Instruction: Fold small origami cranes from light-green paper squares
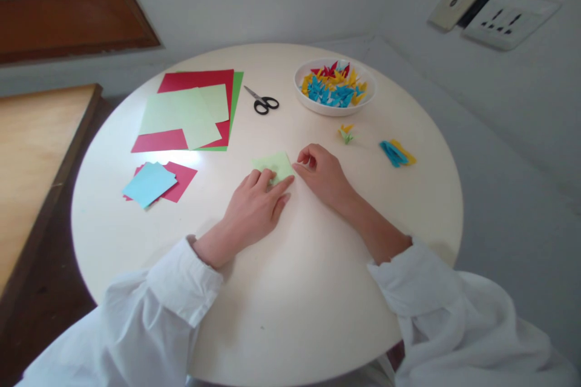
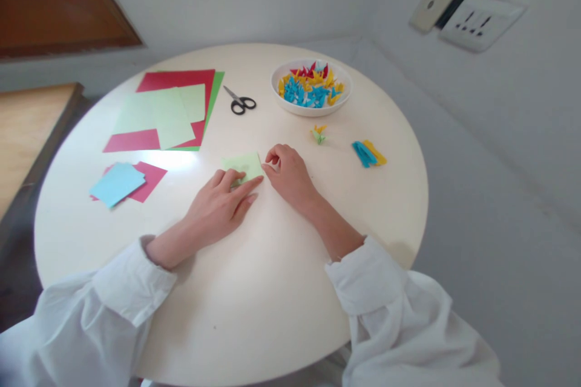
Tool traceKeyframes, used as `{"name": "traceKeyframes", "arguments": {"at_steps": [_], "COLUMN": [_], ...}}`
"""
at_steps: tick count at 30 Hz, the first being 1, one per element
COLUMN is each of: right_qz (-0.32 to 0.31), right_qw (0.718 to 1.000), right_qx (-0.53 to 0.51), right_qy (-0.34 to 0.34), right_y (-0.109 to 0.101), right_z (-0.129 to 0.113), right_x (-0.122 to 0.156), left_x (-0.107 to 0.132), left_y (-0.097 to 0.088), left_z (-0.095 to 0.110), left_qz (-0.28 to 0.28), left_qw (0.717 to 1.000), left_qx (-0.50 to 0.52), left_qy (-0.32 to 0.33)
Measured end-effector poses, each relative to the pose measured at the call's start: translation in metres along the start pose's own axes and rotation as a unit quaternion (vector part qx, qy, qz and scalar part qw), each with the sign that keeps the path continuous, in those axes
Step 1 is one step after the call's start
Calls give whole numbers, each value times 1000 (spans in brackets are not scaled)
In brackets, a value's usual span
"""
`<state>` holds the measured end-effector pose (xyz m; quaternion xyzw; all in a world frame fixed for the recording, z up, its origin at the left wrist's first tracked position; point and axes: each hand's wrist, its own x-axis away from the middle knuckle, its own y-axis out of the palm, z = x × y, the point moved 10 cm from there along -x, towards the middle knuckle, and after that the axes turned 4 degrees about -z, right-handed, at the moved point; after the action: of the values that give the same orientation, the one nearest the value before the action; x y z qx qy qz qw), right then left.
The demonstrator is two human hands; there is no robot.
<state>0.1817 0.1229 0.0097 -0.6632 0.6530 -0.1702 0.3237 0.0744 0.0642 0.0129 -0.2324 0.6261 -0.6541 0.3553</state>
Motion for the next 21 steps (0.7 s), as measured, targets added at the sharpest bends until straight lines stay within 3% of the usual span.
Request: {"name": "traceKeyframes", "arguments": {"at_steps": [6,11,21], "right_qz": [5,-27,-44], "right_qw": [1000,997,993], "right_qx": [2,73,107], "right_qy": [5,-30,-34], "right_y": [1,10,13], "right_z": [2,-5,-3], "right_x": [0,-1,-2], "left_x": [-5,-4,16], "left_y": [-2,-4,-13], "left_z": [3,3,-5], "left_qz": [-5,-9,72], "left_qw": [1000,1000,997], "left_qx": [-2,29,16], "left_qy": [-11,-1,15]}}
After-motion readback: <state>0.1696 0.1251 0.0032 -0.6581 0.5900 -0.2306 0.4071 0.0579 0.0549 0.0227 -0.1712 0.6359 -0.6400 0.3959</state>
